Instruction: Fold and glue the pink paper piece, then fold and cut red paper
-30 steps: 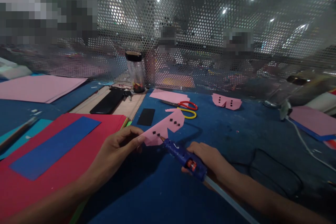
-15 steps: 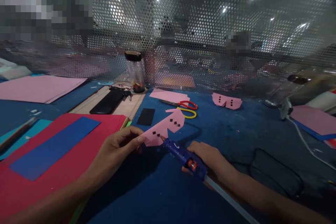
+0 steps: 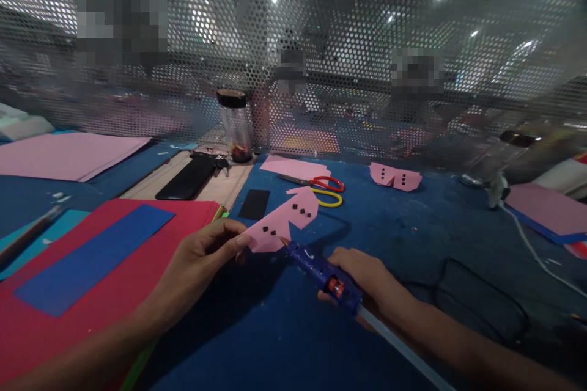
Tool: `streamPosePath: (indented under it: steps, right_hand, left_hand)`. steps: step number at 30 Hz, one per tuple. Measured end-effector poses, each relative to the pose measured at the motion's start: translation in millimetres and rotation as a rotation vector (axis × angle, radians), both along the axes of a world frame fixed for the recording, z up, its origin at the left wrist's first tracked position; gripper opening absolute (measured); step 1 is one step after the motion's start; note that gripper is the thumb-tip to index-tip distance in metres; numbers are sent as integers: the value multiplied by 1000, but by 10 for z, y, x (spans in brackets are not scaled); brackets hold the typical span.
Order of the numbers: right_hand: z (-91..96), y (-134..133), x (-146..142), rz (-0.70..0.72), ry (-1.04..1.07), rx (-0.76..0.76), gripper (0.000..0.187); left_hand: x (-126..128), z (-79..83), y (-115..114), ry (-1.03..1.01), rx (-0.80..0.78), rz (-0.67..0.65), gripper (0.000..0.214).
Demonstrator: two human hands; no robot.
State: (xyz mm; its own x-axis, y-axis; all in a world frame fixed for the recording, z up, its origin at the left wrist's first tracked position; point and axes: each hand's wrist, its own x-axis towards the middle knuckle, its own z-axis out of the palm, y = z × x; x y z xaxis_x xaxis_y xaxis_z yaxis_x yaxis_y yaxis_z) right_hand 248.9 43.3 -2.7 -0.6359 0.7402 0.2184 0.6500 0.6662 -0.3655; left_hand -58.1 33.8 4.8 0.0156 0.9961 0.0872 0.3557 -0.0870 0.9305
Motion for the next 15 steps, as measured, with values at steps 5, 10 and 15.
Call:
streamPosePath:
  steps: [5,10,15]
  right_hand:
    - [-34,12,-9,17,29,-45,26]
    - [-42,17,-10,24,32,-44,23]
    - [-59,16,-6,18,30,-39,21]
  left_hand:
    - [8,14,-13,-1,-12,1,27]
    - [8,19,-18,-10,-16,-2,26]
    - [17,25,0,-6,5,-13,25]
